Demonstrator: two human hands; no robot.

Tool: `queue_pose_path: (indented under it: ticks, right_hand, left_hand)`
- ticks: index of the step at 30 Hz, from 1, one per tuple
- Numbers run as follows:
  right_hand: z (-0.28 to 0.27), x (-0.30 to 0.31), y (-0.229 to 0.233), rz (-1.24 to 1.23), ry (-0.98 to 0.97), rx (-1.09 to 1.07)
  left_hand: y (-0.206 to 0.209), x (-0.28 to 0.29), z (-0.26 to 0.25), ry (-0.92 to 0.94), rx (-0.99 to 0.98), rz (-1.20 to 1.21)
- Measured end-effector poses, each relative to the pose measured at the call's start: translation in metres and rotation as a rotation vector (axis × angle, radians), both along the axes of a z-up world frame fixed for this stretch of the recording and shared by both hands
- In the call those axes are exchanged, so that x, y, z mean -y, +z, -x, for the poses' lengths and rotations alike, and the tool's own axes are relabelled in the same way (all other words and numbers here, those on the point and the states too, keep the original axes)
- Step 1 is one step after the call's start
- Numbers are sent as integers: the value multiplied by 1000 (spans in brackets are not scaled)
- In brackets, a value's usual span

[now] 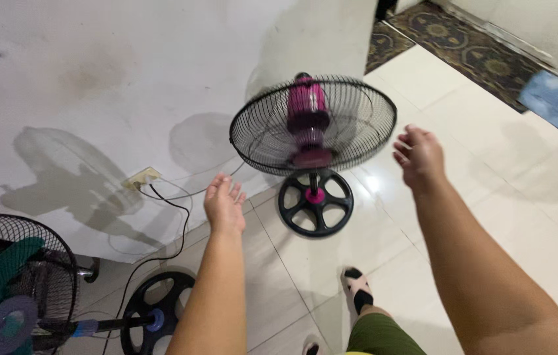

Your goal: The person assembles a standing fan by attaching the motor housing, installing the fan blade, and securing the front grille. They then plug the fan into a wall outlet and test it by turning it on and adjusting its orientation.

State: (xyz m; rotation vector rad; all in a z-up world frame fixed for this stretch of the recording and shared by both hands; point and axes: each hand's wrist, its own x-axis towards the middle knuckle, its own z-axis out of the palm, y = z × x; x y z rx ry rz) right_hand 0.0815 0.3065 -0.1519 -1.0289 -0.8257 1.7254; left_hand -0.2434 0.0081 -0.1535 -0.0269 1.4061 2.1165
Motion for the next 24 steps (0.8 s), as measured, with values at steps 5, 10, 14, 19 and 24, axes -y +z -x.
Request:
queue_pose_path:
  ticks: [5, 10, 14, 19, 24]
  right_hand:
    - [-12, 94, 11, 51, -13, 83]
    - [-17, 148, 32, 78, 2, 96]
    - [-14, 164, 50, 70, 18, 70]
    - [-13, 168, 66, 84, 55, 36]
    - [-25, 166, 73, 77, 57, 74]
  left_hand:
    - [-8, 21, -38, -86, 34, 41]
    - [4, 39, -64, -130, 12, 105]
    - [28, 50, -73, -154, -14, 133]
    - [49, 55, -76, -183, 22, 139]
    - [50, 51, -69, -176, 0, 108]
